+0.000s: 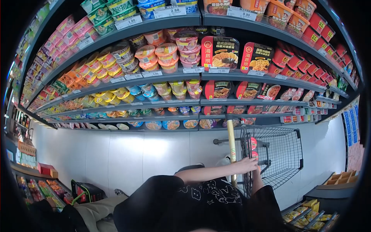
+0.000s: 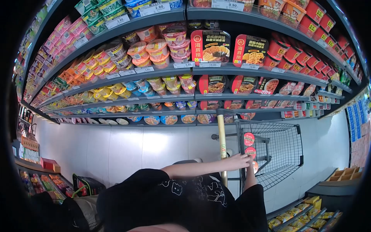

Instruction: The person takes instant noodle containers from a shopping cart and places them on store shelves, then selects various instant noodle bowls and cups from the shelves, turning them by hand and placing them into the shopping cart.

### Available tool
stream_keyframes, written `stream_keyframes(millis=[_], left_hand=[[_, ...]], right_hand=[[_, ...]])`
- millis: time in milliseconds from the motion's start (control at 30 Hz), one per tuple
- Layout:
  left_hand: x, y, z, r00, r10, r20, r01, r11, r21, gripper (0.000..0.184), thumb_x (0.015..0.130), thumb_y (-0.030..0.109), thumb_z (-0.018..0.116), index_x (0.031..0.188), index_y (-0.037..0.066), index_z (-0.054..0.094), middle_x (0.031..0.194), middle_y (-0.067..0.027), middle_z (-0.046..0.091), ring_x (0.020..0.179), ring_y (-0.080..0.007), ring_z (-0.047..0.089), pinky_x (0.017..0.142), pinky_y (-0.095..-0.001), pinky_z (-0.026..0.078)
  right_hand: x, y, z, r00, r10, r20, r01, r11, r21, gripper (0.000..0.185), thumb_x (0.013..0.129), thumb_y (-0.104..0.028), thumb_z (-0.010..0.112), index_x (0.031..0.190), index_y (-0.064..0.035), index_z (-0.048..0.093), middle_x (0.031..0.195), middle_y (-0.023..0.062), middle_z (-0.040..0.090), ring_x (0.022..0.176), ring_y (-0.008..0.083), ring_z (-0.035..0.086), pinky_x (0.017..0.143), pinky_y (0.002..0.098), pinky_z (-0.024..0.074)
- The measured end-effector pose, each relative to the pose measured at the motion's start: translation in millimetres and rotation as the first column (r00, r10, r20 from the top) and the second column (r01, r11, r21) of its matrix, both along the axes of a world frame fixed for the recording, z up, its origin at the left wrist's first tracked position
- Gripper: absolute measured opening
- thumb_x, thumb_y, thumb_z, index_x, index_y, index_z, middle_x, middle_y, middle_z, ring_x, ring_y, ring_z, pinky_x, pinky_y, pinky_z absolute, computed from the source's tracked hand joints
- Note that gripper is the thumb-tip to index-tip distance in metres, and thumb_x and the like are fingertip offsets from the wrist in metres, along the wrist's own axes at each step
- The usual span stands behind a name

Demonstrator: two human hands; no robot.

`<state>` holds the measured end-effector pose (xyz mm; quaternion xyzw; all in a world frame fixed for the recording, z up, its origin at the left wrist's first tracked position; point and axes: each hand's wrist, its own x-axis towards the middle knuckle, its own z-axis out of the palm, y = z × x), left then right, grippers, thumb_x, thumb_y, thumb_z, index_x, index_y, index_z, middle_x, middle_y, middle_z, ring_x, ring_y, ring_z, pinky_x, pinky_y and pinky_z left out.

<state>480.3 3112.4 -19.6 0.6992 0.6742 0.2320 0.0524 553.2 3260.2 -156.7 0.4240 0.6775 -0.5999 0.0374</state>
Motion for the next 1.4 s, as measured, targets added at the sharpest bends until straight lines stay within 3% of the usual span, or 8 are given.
stream_keyframes(millis=[100,200,400,800,1000,1300,1367,1400], left_hand=[[-6,-15,5,0.992,-0.060,0.110,0.065,0.997,-0.050,0.015,0.071,0.006,0.051,0.086,0.005,0.054,0.107,-0.0108,0.046,0.107,-0.0253,0.043,0.076,-0.0373,0.045],[-5,-24,8,0.987,-0.050,0.152,0.045,0.998,0.037,0.023,0.069,0.003,0.053,0.092,0.006,0.057,0.103,-0.0094,0.050,0.106,-0.0257,0.044,0.077,-0.0368,0.044],[-3,-30,11,0.944,-0.056,0.326,0.048,0.998,0.032,0.016,0.073,0.008,0.053,0.088,0.005,0.056,0.092,-0.0065,0.048,0.098,-0.0220,0.045,0.075,-0.0353,0.043],[2,-21,20,0.937,-0.022,0.349,0.096,0.976,-0.195,0.024,0.076,0.016,0.055,0.100,0.009,0.056,0.102,-0.0025,0.052,0.104,-0.0179,0.045,0.074,-0.0371,0.042],[0,-14,18,0.915,-0.012,0.402,0.095,0.978,-0.187,0.025,0.076,0.015,0.055,0.101,0.007,0.055,0.102,-0.0044,0.051,0.105,-0.0187,0.045,0.077,-0.0379,0.042],[-5,-11,24,0.883,-0.008,0.468,0.072,0.990,-0.119,0.028,0.076,0.012,0.056,0.103,0.006,0.053,0.105,-0.0063,0.051,0.104,-0.0208,0.047,0.079,-0.0338,0.042],[-20,0,15,0.586,-0.185,0.789,-0.017,0.970,0.241,0.032,0.073,0.009,0.058,0.104,0.005,0.054,0.108,-0.0091,0.050,0.099,-0.0215,0.049,0.083,-0.0328,0.041],[-32,-5,29,0.599,-0.071,0.797,-0.156,0.967,0.203,0.033,0.073,0.007,0.058,0.105,0.004,0.053,0.111,-0.0097,0.050,0.098,-0.0205,0.050,0.081,-0.0313,0.042]], right_hand=[[2,-11,-1,1.000,-0.009,-0.006,0.009,1.000,-0.005,0.022,0.077,-0.012,0.051,0.093,-0.0002,0.057,0.079,0.0143,0.060,0.073,0.0241,0.058,0.062,0.0324,0.0460],[6,-17,-1,1.000,-0.020,-0.015,0.020,1.000,-0.003,0.021,0.077,-0.012,0.051,0.093,-0.0003,0.058,0.079,0.0139,0.060,0.072,0.0237,0.058,0.061,0.0322,0.0460],[11,-26,5,0.999,-0.032,-0.036,0.032,0.999,-0.008,0.020,0.076,-0.011,0.051,0.092,-0.0005,0.058,0.078,0.0131,0.060,0.070,0.0229,0.058,0.060,0.0319,0.0459],[51,-23,-9,0.994,-0.107,0.013,0.107,0.993,-0.045,0.019,0.076,-0.010,0.052,0.091,-0.0010,0.058,0.076,0.0115,0.060,0.068,0.0212,0.058,0.057,0.0311,0.0458],[86,-19,-23,0.984,-0.154,0.089,0.162,0.983,-0.091,0.018,0.075,-0.009,0.052,0.091,-0.0012,0.059,0.075,0.0107,0.060,0.066,0.0204,0.058,0.055,0.0307,0.0458],[70,-8,-17,0.993,-0.110,0.052,0.114,0.990,-0.079,0.017,0.075,-0.008,0.053,0.090,-0.0015,0.059,0.073,0.0095,0.060,0.064,0.0192,0.058,0.053,0.0301,0.0457],[57,-5,-8,0.996,-0.083,0.028,0.085,0.994,-0.063,0.017,0.075,-0.008,0.053,0.090,-0.0016,0.059,0.073,0.0092,0.060,0.064,0.0189,0.058,0.053,0.0300,0.0457],[48,-2,-3,0.998,-0.070,0.011,0.070,0.996,-0.052,0.017,0.075,-0.008,0.053,0.090,-0.0017,0.059,0.073,0.0091,0.060,0.063,0.0188,0.058,0.052,0.0299,0.0457]])
